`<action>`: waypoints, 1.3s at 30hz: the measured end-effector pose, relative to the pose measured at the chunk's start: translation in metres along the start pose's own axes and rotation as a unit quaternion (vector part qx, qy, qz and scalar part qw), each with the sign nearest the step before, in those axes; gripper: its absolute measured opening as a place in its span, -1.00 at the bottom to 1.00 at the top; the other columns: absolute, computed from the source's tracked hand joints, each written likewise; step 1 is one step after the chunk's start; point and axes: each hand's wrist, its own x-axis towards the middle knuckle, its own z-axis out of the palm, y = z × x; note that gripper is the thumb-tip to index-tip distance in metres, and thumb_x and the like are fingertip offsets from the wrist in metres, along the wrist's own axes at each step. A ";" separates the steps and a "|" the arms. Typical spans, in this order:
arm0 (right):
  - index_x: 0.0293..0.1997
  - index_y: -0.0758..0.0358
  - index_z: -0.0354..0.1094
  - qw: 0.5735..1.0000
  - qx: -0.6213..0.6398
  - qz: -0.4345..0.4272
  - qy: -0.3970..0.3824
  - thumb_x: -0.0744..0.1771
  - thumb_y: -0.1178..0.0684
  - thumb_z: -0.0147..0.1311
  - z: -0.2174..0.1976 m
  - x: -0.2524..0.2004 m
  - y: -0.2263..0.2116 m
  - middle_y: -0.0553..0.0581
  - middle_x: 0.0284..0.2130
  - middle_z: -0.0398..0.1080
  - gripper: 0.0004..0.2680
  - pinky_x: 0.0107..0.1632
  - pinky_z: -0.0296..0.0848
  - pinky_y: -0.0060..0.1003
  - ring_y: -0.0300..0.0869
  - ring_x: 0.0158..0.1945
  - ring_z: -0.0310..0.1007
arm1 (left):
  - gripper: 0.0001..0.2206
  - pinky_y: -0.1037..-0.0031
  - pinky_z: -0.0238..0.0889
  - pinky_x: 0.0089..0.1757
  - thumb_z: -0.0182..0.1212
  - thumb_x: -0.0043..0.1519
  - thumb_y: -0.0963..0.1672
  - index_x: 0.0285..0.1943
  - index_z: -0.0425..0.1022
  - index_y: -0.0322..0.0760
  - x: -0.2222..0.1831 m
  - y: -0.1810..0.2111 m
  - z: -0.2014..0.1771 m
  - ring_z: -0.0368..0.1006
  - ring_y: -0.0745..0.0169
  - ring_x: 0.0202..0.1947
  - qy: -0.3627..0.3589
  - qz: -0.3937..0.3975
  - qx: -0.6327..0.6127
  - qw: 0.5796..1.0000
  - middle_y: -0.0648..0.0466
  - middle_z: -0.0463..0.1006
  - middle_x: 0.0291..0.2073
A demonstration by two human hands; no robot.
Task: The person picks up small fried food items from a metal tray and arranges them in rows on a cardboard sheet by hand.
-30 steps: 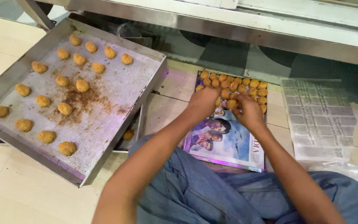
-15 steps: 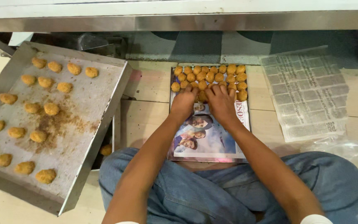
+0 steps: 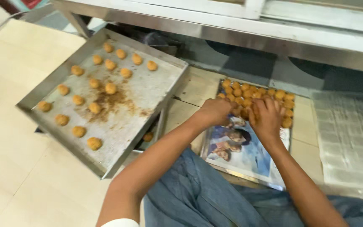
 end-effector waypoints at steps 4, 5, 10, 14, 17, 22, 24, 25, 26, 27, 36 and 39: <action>0.01 0.24 0.43 0.995 0.080 -0.049 0.032 0.33 0.07 0.24 -0.028 0.022 -0.052 0.21 -0.05 0.38 -0.80 0.17 0.28 0.01 0.10 0.09 0.31 | -0.52 0.11 0.35 -0.02 0.44 -0.01 -0.08 0.13 0.49 -0.16 -0.116 -0.062 -0.068 0.48 -0.13 0.05 0.206 -0.002 -0.044 0.977 -0.02 0.58 -0.02; 0.00 0.24 0.42 0.992 0.102 -0.061 0.037 0.32 0.07 0.24 -0.030 0.030 -0.067 0.22 -0.06 0.38 -0.80 0.16 0.31 0.00 0.10 0.08 0.33 | -0.54 0.09 0.35 -0.04 0.43 0.02 -0.08 0.12 0.49 -0.16 -0.149 -0.088 -0.080 0.48 -0.14 0.05 0.220 -0.057 -0.025 0.973 -0.04 0.57 -0.04; 0.01 0.29 0.44 0.963 0.251 -0.072 -0.066 0.31 0.08 0.23 0.037 0.107 -0.154 0.25 -0.13 0.43 -0.79 -0.03 0.44 -0.08 0.07 -0.10 0.47 | -0.57 0.09 0.39 -0.05 0.36 0.08 -0.13 0.18 0.50 -0.15 -0.243 -0.198 -0.092 0.49 -0.17 0.02 0.281 -0.298 0.048 0.911 -0.08 0.54 0.01; 0.06 0.33 0.42 0.947 0.240 -0.161 -0.140 0.25 0.09 0.24 0.140 0.185 -0.218 0.32 -0.05 0.44 -0.70 0.01 0.46 -0.02 0.16 -0.02 0.48 | -0.51 0.10 0.41 -0.09 0.30 0.06 -0.17 0.25 0.46 -0.12 -0.245 -0.249 -0.075 0.51 -0.17 -0.05 0.284 -0.340 0.050 0.895 -0.10 0.52 0.04; 0.12 0.33 0.38 0.954 0.191 -0.160 -0.164 0.21 0.11 0.26 0.198 0.221 -0.241 0.38 -0.04 0.43 -0.62 0.04 0.44 0.02 0.21 0.01 0.44 | -0.59 0.09 0.40 -0.11 0.26 0.06 -0.20 0.14 0.52 -0.17 -0.233 -0.271 -0.063 0.50 -0.21 -0.03 0.332 -0.282 0.068 0.898 -0.12 0.56 -0.05; 0.02 0.21 0.44 0.954 0.083 -0.119 -0.262 0.25 0.10 0.24 0.241 0.219 -0.248 0.32 -0.08 0.47 -0.74 0.07 0.46 0.02 0.19 0.03 0.46 | -0.80 0.08 0.41 -0.08 0.18 0.19 -0.20 -0.01 0.57 -0.21 -0.228 -0.284 -0.061 0.51 -0.21 -0.04 0.298 -0.295 0.020 0.908 -0.15 0.57 -0.11; -0.03 0.20 0.46 0.955 0.081 -0.128 -0.255 0.32 0.11 0.18 0.236 0.222 -0.252 0.31 -0.10 0.50 -0.84 0.11 0.50 -0.01 0.17 0.01 0.51 | -0.81 0.08 0.40 -0.09 0.21 0.17 -0.19 -0.04 0.56 -0.24 -0.229 -0.281 -0.073 0.51 -0.22 -0.07 0.303 -0.290 -0.015 0.908 -0.16 0.57 -0.14; -0.02 0.21 0.45 0.957 0.109 -0.124 -0.240 0.30 0.13 0.19 0.227 0.223 -0.255 0.31 -0.10 0.50 -0.82 0.05 0.49 -0.01 0.17 -0.03 0.51 | -0.80 0.09 0.40 -0.10 0.24 0.16 -0.19 -0.04 0.56 -0.26 -0.231 -0.276 -0.080 0.51 -0.22 -0.09 0.313 -0.283 -0.035 0.906 -0.16 0.57 -0.14; -0.01 0.22 0.45 0.957 0.139 -0.120 -0.224 0.28 0.15 0.20 0.215 0.223 -0.260 0.31 -0.10 0.50 -0.80 -0.01 0.49 0.00 0.17 -0.07 0.52 | -0.78 0.10 0.40 -0.10 0.26 0.14 -0.18 -0.04 0.55 -0.27 -0.236 -0.269 -0.088 0.52 -0.21 -0.11 0.322 -0.277 -0.052 0.904 -0.15 0.57 -0.15; 0.01 0.23 0.44 0.957 0.168 -0.115 -0.208 0.27 0.17 0.21 0.200 0.224 -0.264 0.31 -0.10 0.50 -0.77 -0.07 0.49 0.01 0.16 -0.11 0.53 | -0.76 0.12 0.41 -0.11 0.29 0.12 -0.18 -0.02 0.55 -0.28 -0.238 -0.259 -0.097 0.52 -0.20 -0.13 0.342 -0.262 -0.071 0.900 -0.15 0.57 -0.16; 0.06 0.32 0.34 0.894 0.394 0.020 -0.213 0.31 0.18 0.29 0.019 0.158 -0.154 0.12 -0.06 0.49 -0.74 0.11 0.54 -0.30 -0.23 0.04 0.52 | -0.70 0.24 0.44 -0.20 0.36 0.07 -0.22 -0.01 0.51 -0.31 -0.175 -0.127 -0.128 0.56 -0.06 -0.21 0.374 -0.013 -0.197 0.906 -0.08 0.58 -0.17; 0.02 0.27 0.35 0.911 0.335 0.104 -0.217 0.28 0.16 0.30 -0.009 0.129 -0.087 0.10 -0.10 0.50 -0.74 0.07 0.55 -0.31 -0.24 0.00 0.53 | -0.71 0.21 0.43 -0.20 0.36 0.06 -0.22 -0.03 0.52 -0.31 -0.125 -0.082 -0.101 0.55 -0.13 -0.22 0.328 0.020 -0.239 0.914 -0.11 0.57 -0.19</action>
